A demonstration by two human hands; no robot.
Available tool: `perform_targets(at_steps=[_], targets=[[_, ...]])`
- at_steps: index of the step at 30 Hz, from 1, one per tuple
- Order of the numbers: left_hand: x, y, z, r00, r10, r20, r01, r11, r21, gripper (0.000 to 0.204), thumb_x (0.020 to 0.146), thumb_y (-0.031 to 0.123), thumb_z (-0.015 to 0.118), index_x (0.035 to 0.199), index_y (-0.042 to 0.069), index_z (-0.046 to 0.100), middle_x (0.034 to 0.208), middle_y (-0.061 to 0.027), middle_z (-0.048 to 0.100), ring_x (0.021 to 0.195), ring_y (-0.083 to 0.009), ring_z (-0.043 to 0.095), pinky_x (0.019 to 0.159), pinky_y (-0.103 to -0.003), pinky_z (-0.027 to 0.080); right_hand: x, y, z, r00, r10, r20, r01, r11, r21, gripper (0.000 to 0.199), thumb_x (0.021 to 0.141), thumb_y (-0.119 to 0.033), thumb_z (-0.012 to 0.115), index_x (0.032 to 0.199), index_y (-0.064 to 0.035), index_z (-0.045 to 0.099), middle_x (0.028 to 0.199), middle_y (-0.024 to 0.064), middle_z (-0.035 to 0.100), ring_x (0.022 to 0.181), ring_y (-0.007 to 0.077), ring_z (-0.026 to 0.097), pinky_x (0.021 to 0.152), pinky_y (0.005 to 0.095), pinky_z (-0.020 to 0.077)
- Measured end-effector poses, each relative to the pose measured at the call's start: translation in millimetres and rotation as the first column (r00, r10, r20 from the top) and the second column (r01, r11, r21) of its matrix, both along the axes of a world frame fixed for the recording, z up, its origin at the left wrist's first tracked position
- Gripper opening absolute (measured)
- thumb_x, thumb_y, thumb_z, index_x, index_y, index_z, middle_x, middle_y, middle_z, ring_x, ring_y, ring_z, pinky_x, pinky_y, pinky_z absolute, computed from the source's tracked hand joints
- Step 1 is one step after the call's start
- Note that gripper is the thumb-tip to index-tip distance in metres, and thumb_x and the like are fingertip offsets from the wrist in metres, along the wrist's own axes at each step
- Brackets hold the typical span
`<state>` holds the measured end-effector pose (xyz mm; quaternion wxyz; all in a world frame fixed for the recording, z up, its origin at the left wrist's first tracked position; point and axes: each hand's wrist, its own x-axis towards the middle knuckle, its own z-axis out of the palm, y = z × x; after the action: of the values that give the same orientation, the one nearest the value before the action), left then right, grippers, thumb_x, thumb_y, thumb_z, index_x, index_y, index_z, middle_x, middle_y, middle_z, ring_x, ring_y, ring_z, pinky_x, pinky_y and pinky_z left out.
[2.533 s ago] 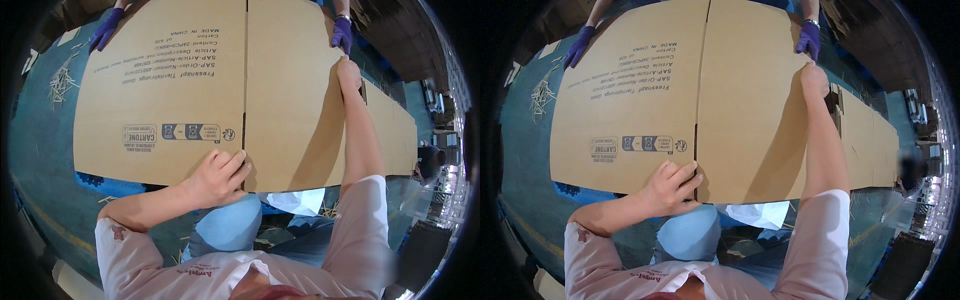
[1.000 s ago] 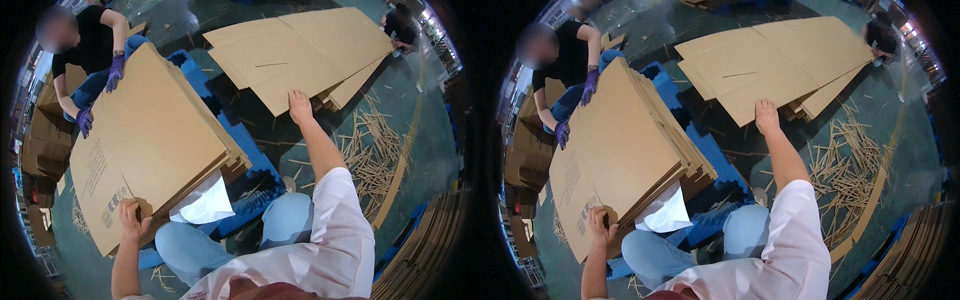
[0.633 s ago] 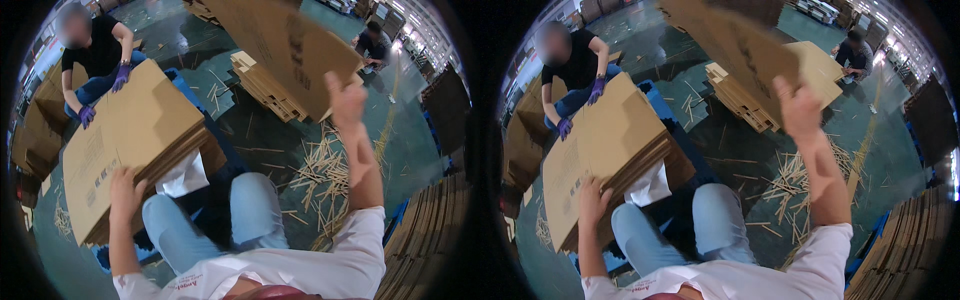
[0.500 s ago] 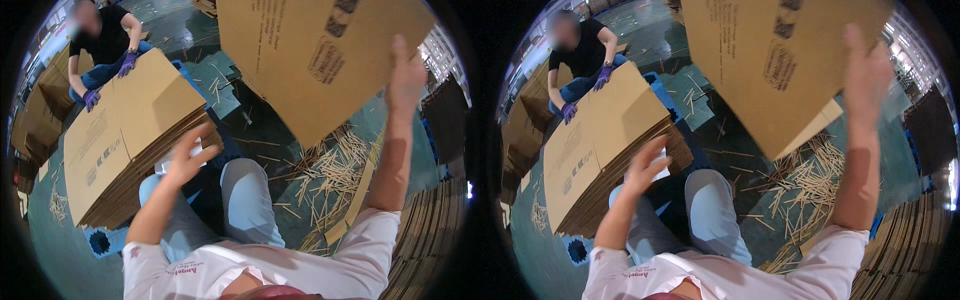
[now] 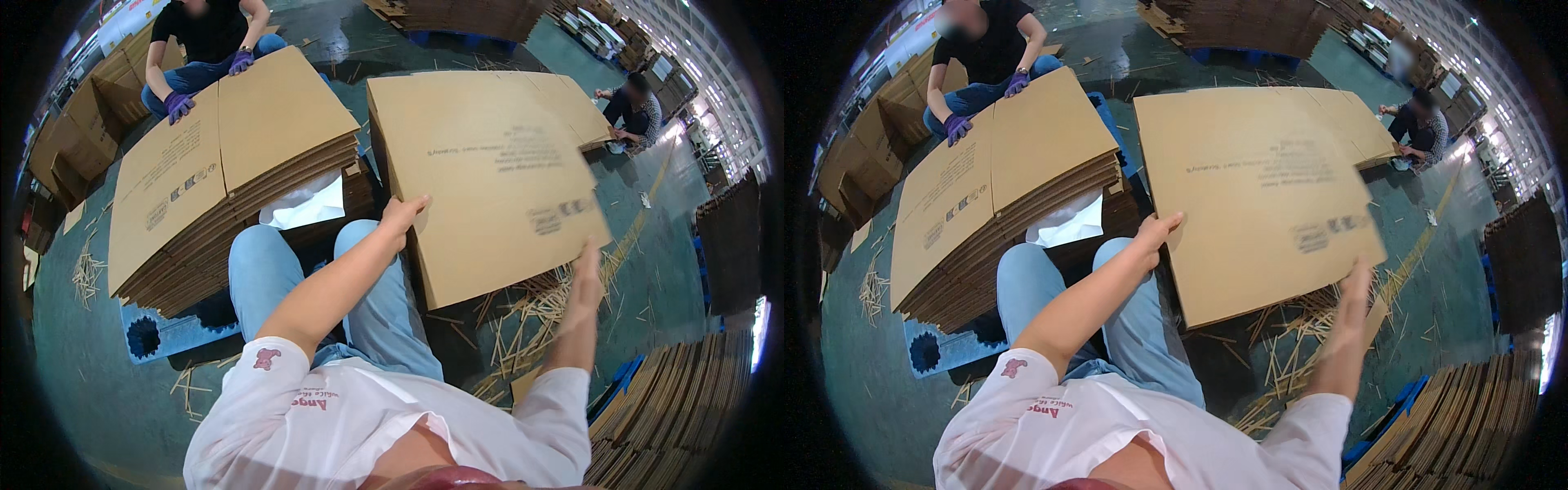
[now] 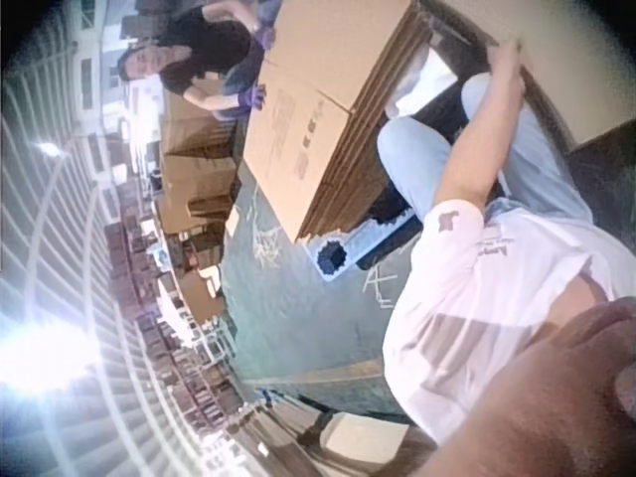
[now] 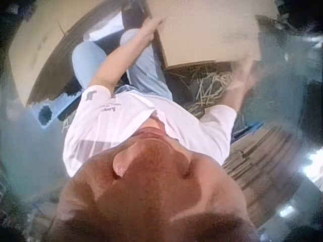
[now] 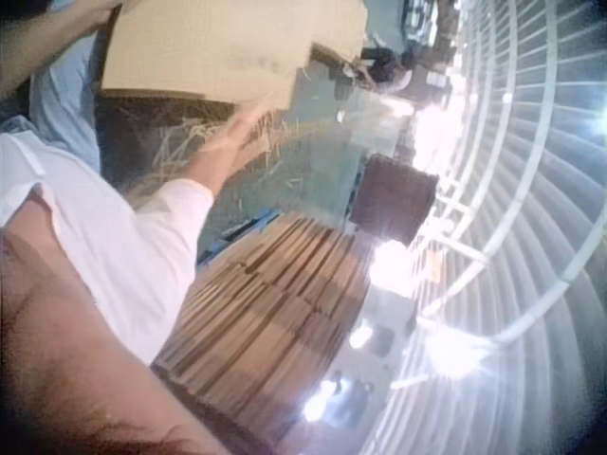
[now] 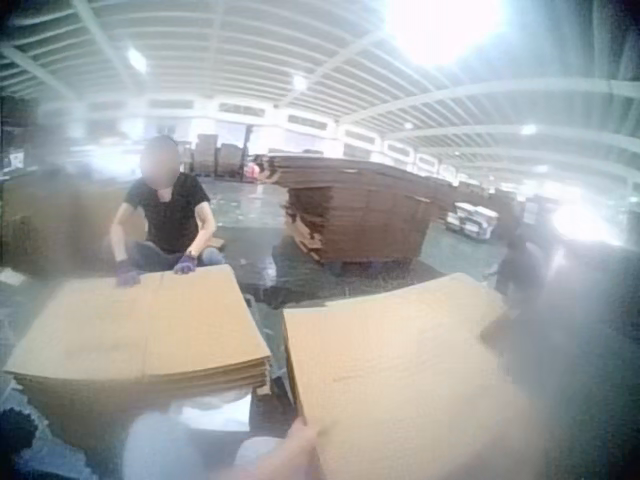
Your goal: The person sits on the floor and repeatedly picks up flat cardboard pieces, aligns them, and stacks them into a growing pile. The person handles the cardboard by hand without using tools.
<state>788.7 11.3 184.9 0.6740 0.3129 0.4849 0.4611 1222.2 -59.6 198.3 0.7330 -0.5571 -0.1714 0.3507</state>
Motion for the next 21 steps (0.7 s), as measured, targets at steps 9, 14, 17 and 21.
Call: perform_targets(at_steps=[9,14,17,21], targets=[[-34,-52,3,0.851,-0.056,-0.523,0.174,0.969,0.178,0.031,0.073,-0.001,0.060,0.104,-0.003,0.055,0.078,-0.0074,0.061,0.068,-0.0124,0.056,0.062,-0.027,0.045,-144,-58,-235,0.893,-0.087,-0.442,-0.090,0.926,-0.365,0.046,0.094,-0.031,0.045,0.133,-0.0092,0.037,0.134,0.0111,0.042,0.117,0.0300,0.046,0.092,0.0486,0.0421],[-26,-106,37,0.874,0.007,-0.486,0.262,0.835,0.483,0.044,0.074,0.001,0.060,0.117,-0.001,0.050,0.093,-0.0111,0.063,0.082,-0.0163,0.060,0.072,-0.028,0.047,-184,-84,-253,0.582,0.057,-0.811,-0.204,0.976,-0.079,0.055,0.094,-0.048,0.032,0.135,-0.0109,0.036,0.135,0.0108,0.041,0.121,0.0329,0.041,0.097,0.0506,0.0354],[-43,-129,60,0.933,-0.040,-0.358,0.253,0.780,0.572,0.045,0.074,0.003,0.061,0.118,-0.001,0.050,0.101,-0.0145,0.063,0.091,-0.0208,0.062,0.080,-0.031,0.047,-222,-92,-202,0.523,0.270,-0.809,-0.184,0.962,0.202,0.060,0.093,-0.053,0.028,0.135,-0.0116,0.035,0.138,0.0099,0.037,0.124,0.0335,0.037,0.099,0.0500,0.0341],[-85,-146,103,0.985,-0.125,-0.123,0.170,0.853,0.493,0.040,0.076,0.004,0.062,0.114,-0.002,0.052,0.101,-0.0086,0.062,0.090,-0.0145,0.059,0.079,-0.028,0.047,-260,-84,-124,0.509,0.291,-0.810,-0.089,0.954,0.287,0.059,0.093,-0.053,0.028,0.136,-0.0128,0.033,0.140,0.0088,0.033,0.126,0.0320,0.033,0.100,0.0494,0.0332]])
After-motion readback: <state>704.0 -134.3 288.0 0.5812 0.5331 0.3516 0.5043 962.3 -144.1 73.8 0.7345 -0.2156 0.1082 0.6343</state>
